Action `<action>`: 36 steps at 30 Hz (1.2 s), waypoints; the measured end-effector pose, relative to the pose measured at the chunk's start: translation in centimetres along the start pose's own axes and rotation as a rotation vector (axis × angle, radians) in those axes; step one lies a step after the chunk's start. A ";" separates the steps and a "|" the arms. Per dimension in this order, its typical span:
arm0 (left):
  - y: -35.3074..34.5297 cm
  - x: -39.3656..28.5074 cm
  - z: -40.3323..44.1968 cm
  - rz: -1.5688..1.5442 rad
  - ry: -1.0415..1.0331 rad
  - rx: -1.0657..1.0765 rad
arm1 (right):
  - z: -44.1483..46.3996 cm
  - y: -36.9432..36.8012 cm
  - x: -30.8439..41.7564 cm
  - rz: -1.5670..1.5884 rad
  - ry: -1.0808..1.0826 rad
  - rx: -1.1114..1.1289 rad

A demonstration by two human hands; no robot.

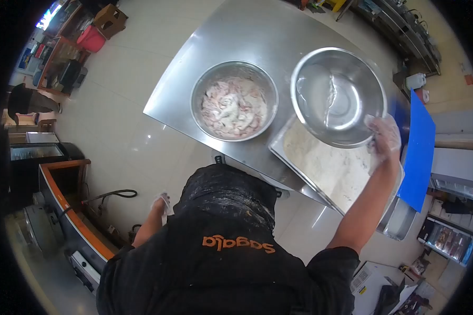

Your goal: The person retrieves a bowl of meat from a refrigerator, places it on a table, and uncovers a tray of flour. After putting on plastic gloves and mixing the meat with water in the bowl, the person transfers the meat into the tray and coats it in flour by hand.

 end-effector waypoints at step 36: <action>1.4 -6.4 10.3 0.164 0.067 0.207 | -7.9 -17.4 12.7 -0.443 0.453 -0.092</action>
Point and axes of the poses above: each hand's wrist, its own z-axis towards the middle knuckle, its own y-axis out of the back of the hand, x = y × z, the point moved 8 cm from there along z, towards the middle knuckle, and after that the axes turned 5 degrees about -x, right-handed, at the moved point
